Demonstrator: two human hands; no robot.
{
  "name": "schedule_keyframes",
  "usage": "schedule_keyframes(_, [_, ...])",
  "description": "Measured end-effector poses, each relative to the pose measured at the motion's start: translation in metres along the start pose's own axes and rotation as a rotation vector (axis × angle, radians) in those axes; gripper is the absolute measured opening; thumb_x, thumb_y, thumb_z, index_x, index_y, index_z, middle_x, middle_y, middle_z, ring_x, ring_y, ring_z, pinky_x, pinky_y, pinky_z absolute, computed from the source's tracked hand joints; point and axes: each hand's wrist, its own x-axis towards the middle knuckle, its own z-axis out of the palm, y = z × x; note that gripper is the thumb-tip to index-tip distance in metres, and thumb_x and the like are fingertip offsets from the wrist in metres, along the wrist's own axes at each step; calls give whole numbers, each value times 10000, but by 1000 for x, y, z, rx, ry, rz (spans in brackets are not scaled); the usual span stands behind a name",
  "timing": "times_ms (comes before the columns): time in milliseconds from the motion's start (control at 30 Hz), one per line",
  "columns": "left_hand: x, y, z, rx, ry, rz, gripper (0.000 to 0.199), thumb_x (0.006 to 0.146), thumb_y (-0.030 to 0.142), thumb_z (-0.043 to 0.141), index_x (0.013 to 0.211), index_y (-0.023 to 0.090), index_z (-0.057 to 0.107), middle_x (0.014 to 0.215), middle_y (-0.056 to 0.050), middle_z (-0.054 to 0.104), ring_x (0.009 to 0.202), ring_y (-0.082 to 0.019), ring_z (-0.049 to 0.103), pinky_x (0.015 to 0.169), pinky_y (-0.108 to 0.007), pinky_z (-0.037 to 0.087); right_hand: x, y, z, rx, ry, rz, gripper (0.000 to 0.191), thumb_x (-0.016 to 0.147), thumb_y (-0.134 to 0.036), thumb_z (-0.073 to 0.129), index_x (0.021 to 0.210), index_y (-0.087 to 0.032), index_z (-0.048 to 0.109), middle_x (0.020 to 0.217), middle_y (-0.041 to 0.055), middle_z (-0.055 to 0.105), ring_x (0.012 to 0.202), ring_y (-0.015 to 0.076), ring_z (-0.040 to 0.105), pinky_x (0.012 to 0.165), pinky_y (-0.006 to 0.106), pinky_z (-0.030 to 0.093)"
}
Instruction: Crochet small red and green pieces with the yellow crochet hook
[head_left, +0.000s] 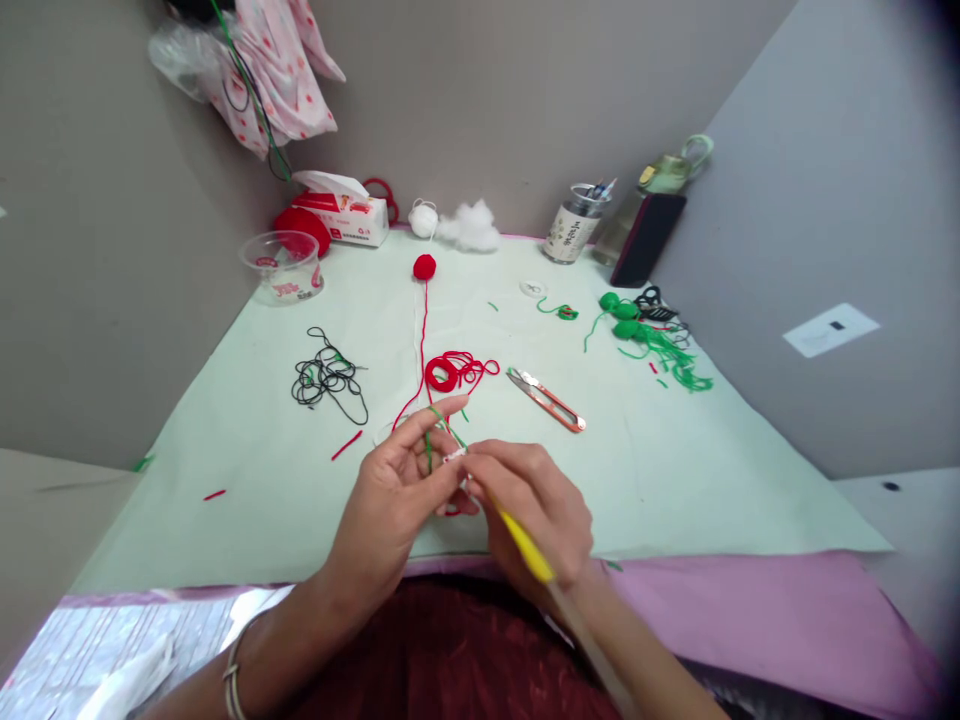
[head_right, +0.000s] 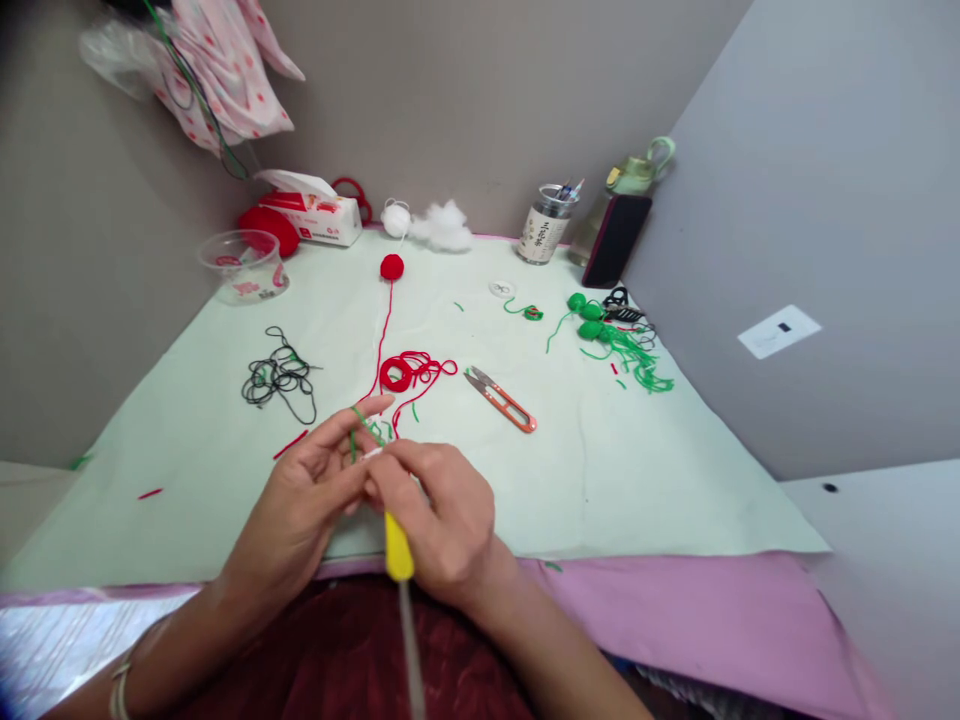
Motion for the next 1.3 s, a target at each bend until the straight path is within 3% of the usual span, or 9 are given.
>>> schedule_keyframes(100, [2, 6, 1, -152, -63, -153, 450, 788, 193, 913, 1228, 206, 824, 688, 72, 543, 506, -21, 416, 534, -150, 504, 3, 1, -2, -7, 35, 76, 292, 1013, -117, 622, 1198, -285, 774, 1040, 68, 797, 910, 207, 752, 762, 333, 618])
schedule_keyframes(200, [5, 12, -1, -228, -83, -202, 371, 803, 180, 899, 1169, 154, 843, 623, 92, 467, 475, -4, 293, 498, -132, 474, 10, 3, -5, 305, 160, 302, 261, 1075, -178, 539, 1114, -273, 779, 917, 33, 761, 781, 169, 712, 703, 314, 600])
schedule_keyframes(300, [5, 12, 1, -195, -97, -152, 390, 794, 163, 901, 1178, 187, 841, 638, 85, 514, 469, -9, 308, 485, -149, 494, 14, 5, -4, 568, 144, 445, 220, 1080, -246, 579, 1042, -259, 796, 914, 22, 765, 758, 146, 695, 706, 289, 592])
schedule_keyframes(567, [2, 9, 4, -108, -89, -103, 396, 803, 204, 899, 1192, 214, 828, 793, 49, 621, 469, -4, 361, 481, -186, 525, 10, 10, 2, 736, 116, 611, 199, 1077, -317, 615, 1051, -271, 807, 940, 11, 785, 772, 127, 701, 739, 263, 590])
schedule_keyframes(767, [3, 8, -1, -8, -75, -56, 363, 834, 247, 883, 1192, 235, 823, 852, 36, 635, 502, -16, 466, 513, -182, 516, 11, 6, -3, 646, 132, 525, 251, 1115, -283, 517, 1054, -252, 758, 964, 22, 809, 744, 135, 740, 730, 286, 639])
schedule_keyframes(933, [1, -1, -1, 83, -22, 76, 400, 849, 215, 873, 1236, 270, 789, 825, 54, 649, 566, -60, 643, 555, -171, 509, 0, 3, -2, 131, 44, 96, 260, 1083, -178, 532, 1256, -253, 711, 1058, 71, 814, 904, 198, 778, 782, 340, 658])
schedule_keyframes(1033, [1, -1, 2, -35, -42, -14, 501, 801, 191, 902, 1282, 237, 769, 757, 63, 621, 527, -47, 549, 523, -162, 501, -2, 4, 1, -94, -10, -46, 278, 1044, -145, 600, 1274, -233, 729, 1098, 112, 802, 975, 227, 768, 792, 352, 654])
schedule_keyframes(1167, [4, 7, 2, -213, -93, -195, 397, 807, 196, 901, 1192, 151, 817, 617, 100, 457, 464, -7, 300, 473, -122, 448, 5, 3, 0, 129, 115, 150, 253, 1062, -150, 563, 1157, -253, 774, 977, 68, 781, 874, 194, 744, 749, 333, 635])
schedule_keyframes(1300, [4, 9, 1, -198, -120, -156, 340, 829, 186, 887, 1165, 174, 840, 620, 95, 472, 461, -3, 258, 451, -113, 446, 14, 3, -2, 456, 180, 377, 242, 1078, -190, 553, 1065, -257, 785, 903, 26, 770, 743, 153, 693, 683, 301, 602])
